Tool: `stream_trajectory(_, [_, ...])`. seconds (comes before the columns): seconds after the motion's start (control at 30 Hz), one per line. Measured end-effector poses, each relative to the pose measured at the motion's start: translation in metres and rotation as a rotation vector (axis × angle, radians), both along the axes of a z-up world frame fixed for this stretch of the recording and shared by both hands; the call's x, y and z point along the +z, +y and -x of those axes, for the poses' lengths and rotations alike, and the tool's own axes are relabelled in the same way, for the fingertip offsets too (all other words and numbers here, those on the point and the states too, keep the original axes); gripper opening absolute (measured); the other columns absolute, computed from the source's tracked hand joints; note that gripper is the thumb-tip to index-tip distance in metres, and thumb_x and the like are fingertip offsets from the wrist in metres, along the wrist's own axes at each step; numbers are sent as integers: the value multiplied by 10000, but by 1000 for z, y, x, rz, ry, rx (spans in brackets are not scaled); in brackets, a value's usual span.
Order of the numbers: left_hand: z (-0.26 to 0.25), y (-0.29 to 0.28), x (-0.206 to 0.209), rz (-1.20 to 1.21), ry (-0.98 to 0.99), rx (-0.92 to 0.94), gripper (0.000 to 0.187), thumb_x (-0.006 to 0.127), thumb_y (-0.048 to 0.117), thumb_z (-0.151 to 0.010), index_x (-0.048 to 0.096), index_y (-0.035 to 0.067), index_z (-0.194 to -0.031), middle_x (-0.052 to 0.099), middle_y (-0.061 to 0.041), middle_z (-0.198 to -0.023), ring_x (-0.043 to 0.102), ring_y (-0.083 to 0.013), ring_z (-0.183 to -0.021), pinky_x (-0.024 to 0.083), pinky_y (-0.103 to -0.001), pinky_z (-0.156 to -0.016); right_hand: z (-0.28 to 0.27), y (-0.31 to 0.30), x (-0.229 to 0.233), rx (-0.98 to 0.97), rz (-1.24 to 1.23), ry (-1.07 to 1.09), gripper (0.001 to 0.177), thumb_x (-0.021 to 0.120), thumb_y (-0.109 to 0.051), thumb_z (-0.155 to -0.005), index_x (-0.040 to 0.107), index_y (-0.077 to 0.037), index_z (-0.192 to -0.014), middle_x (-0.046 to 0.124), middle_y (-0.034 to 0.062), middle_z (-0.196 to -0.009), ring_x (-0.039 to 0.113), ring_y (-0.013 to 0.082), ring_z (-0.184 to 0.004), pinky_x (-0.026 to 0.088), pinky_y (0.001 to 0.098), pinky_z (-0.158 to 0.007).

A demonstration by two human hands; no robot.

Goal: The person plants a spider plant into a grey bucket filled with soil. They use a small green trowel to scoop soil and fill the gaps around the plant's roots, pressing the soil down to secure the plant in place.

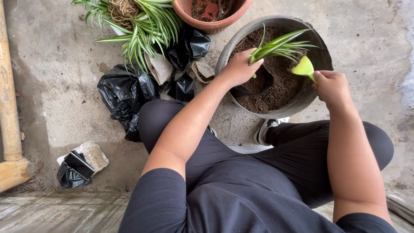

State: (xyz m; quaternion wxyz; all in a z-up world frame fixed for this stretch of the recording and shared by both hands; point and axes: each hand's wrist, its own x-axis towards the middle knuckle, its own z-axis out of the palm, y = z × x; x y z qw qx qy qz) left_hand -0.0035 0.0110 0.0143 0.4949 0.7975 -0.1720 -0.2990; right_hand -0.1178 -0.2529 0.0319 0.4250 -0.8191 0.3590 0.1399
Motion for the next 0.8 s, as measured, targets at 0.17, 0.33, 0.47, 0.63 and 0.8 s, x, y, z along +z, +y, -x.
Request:
stream_trajectory(0.17, [-1, 1, 3, -47, -13, 1, 206, 507, 245, -992, 654, 134, -1085, 662, 0, -747, 642, -126, -673, 499, -299, -640, -7, 1, 1, -8, -16, 10, 302, 557, -213, -1080, 718, -22, -1251, 602, 38, -752, 458, 70, -565, 341, 215, -479])
stream_trajectory(0.33, [0, 1, 4, -77, 4, 11, 342, 495, 260, -981, 648, 166, -1273, 740, -14, -870, 693, -138, -774, 538, -314, -727, -4, 5, 9, 33, -8, -11, 289, 555, -210, -1086, 732, -28, -1225, 592, 29, -738, 451, 67, -562, 338, 210, -485])
stream_trajectory(0.47, [0, 0, 0, -85, -6, 7, 413, 487, 249, -987, 598, 157, -1374, 741, -23, -862, 691, -132, -743, 555, -310, -726, -1, 12, 21, 57, -6, -41, 280, 556, -206, -1085, 744, -45, -1214, 574, 7, -720, 447, 60, -569, 338, 209, -490])
stream_trajectory(0.63, [-3, -2, -7, -84, -13, 23, 443, 478, 234, -1005, 572, 144, -1429, 630, 5, -686, 593, -98, -596, 527, -274, -619, 1, 29, 44, 161, 35, -50, 267, 571, -205, -1090, 763, -23, -1127, 601, 41, -712, 448, 79, -543, 338, 228, -467])
stream_trajectory(0.8, [-2, -3, -11, -62, 4, 93, 344, 481, 241, -996, 705, 139, -1236, 517, 44, -571, 538, -75, -513, 500, -252, -546, 0, 54, 65, 366, 121, 110, 346, 564, -197, -1040, 725, -22, -1291, 720, 150, -794, 560, 177, -564, 448, 302, -490])
